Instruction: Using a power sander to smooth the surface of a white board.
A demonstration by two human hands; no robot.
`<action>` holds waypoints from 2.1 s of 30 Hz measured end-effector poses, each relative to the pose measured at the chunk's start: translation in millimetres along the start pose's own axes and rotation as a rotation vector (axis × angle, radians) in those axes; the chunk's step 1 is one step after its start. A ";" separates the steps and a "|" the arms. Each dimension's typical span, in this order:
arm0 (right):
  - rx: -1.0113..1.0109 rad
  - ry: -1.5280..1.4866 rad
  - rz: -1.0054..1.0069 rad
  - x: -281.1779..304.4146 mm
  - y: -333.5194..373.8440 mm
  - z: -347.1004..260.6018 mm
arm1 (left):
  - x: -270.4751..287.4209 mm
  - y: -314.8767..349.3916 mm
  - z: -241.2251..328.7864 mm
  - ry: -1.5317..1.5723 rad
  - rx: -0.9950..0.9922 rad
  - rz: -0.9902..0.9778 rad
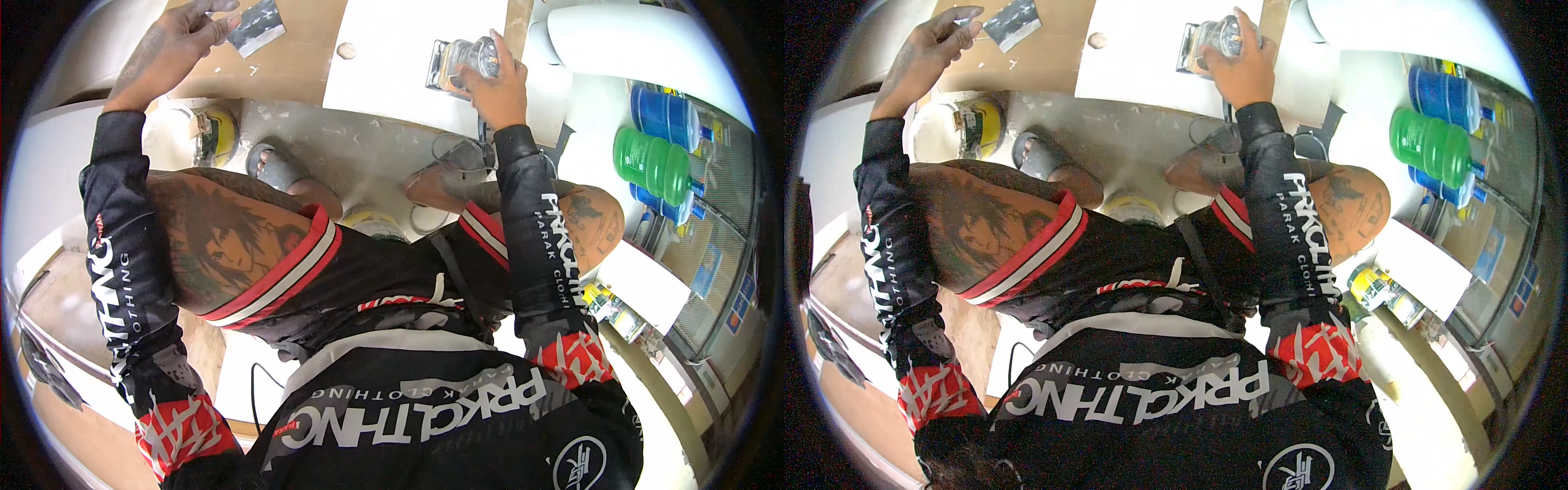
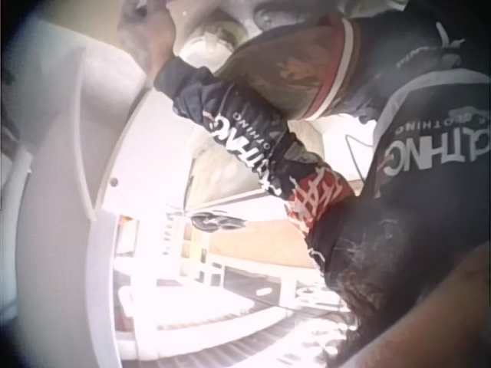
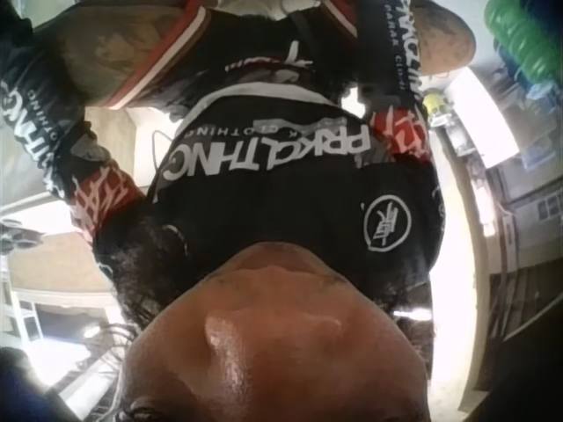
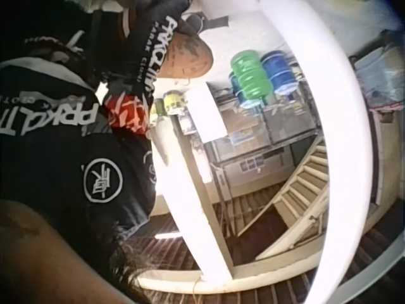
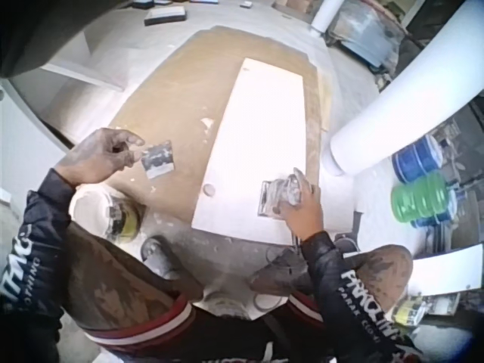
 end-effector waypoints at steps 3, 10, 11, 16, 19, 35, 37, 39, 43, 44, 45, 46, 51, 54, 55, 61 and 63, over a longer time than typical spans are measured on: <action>0.018 0.026 -0.039 -4.2 4.4 -12.3 | -0.3 -6.4 -45.9 -0.213 -0.009 -0.048; 0.218 0.049 -0.104 -14.0 57.0 -48.3 | 12.0 -0.1 -2.4 -0.106 0.029 0.003; 0.224 0.048 -0.109 -18.2 56.7 -52.6 | 11.8 -1.3 -0.1 -0.131 0.016 -0.001; 0.271 -0.007 -0.131 -39.2 47.9 -82.1 | 9.3 -1.9 8.0 -0.179 0.018 -0.023; 0.199 -0.049 -0.123 -49.0 28.6 -86.6 | 5.6 -0.8 12.6 -0.206 0.060 -0.021; 0.268 -0.050 -0.197 -86.4 39.6 -129.8 | 21.9 8.7 4.9 -0.116 0.003 0.016; 0.285 -0.052 -0.176 -87.8 33.4 -134.7 | 24.2 3.2 2.7 -0.147 -0.005 0.017; 0.255 -0.089 -0.176 -90.3 16.6 -140.7 | 18.5 -7.7 -22.2 -0.255 -0.099 0.016; 0.210 -0.113 -0.113 -100.1 -29.9 -134.5 | 15.0 -14.3 -26.4 -0.110 -0.151 0.062; 0.163 -0.099 -0.114 -108.7 -43.5 -127.3 | 20.3 -11.0 -14.0 -0.195 -0.132 0.076; 0.159 -0.198 -0.189 -121.5 -56.5 -127.3 | 19.9 -8.5 -20.5 -0.139 -0.098 0.066; 0.100 -0.124 -0.185 -131.3 -56.5 -146.7 | 24.0 2.5 -37.2 -0.137 -0.109 0.094; 0.024 -0.132 -0.117 -110.3 -99.9 -138.8 | -2.3 -20.0 -52.9 0.057 -0.074 -0.079; 0.003 -0.138 -0.133 -96.4 -89.0 -147.1 | -2.2 -15.0 -35.0 0.072 -0.003 -0.096; 0.001 -0.152 -0.192 -99.3 -81.8 -157.1 | 4.0 -8.8 -32.3 0.056 0.032 -0.094; 0.183 -0.122 -0.067 -103.9 -26.9 -179.2 | 30.6 -4.3 -38.0 0.115 0.023 -0.057; 0.222 -0.170 -0.021 -110.1 -2.8 -158.2 | 12.2 -17.3 -35.9 0.021 -0.015 -0.053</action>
Point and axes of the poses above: each hand's wrist, its own y-axis away from the middle knuckle, its own x-axis out of the back of the hand, z = x × y, the point moved 8 cm from there along -y, towards the middle knuckle, and after that the axes turned 3 degrees about -y, right-handed, at the moved point
